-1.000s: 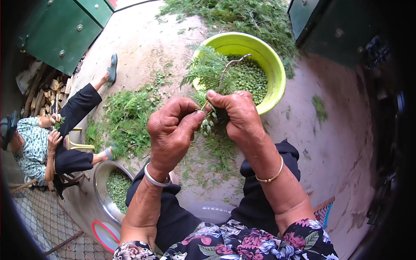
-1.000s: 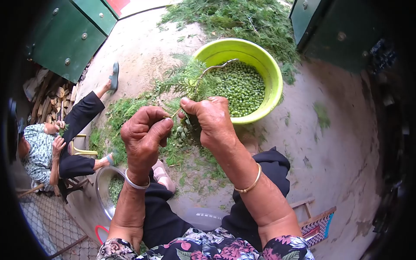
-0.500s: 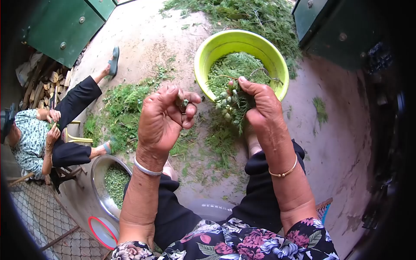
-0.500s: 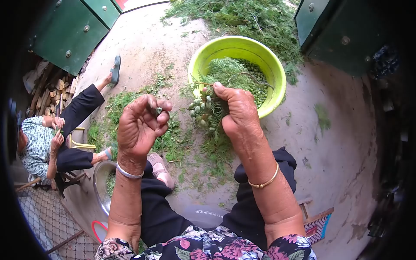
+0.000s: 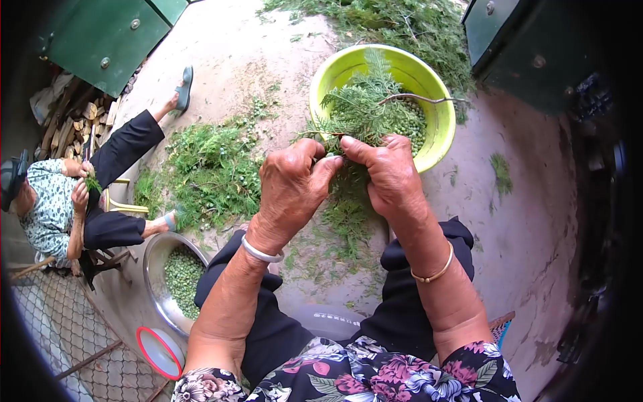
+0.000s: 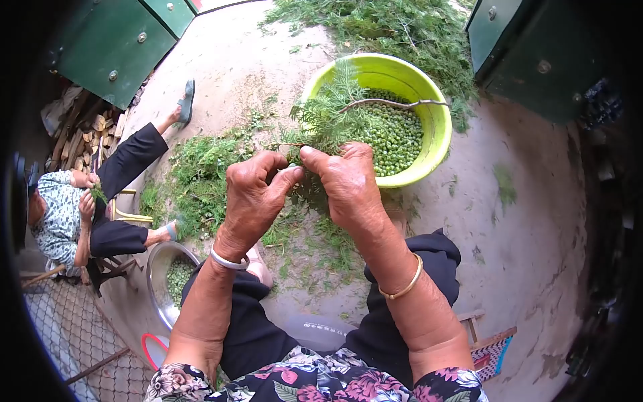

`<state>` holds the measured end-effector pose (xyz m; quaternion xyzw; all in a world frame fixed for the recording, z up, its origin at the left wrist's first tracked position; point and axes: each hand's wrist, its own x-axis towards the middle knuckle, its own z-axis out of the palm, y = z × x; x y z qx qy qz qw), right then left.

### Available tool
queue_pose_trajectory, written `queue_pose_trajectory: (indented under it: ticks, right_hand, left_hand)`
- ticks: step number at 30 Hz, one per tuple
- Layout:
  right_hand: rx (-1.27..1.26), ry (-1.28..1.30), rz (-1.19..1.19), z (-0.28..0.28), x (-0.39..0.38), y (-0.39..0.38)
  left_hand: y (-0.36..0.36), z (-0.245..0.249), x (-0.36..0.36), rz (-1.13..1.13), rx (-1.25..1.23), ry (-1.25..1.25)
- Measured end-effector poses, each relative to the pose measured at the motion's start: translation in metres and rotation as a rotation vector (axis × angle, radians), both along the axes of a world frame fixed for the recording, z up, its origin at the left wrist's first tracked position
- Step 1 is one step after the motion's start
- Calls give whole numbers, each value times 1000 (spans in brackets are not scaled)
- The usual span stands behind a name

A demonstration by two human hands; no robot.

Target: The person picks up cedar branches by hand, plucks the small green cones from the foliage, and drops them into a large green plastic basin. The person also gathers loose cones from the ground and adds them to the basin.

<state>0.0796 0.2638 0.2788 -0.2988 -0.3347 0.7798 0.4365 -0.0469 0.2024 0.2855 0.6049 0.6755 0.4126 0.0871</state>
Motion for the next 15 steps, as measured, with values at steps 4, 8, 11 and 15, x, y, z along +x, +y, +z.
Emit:
queue_pose_trajectory:
  ticks: [4,8,11,15]
  right_hand:
    - [43,-20,-26,2,0,-1]
    - [10,-69,-42,-10,2,5]
    - [-45,-55,-20,-11,3,8]
    - [-213,-15,-17,5,3,8]
  left_hand:
    - [1,0,-7,-103,-107,-256]
    - [-2,11,-8,-179,-230,-649]
    - [-5,23,-14,-206,-322,-983]
    - [-7,20,-26,-296,-310,-1351]
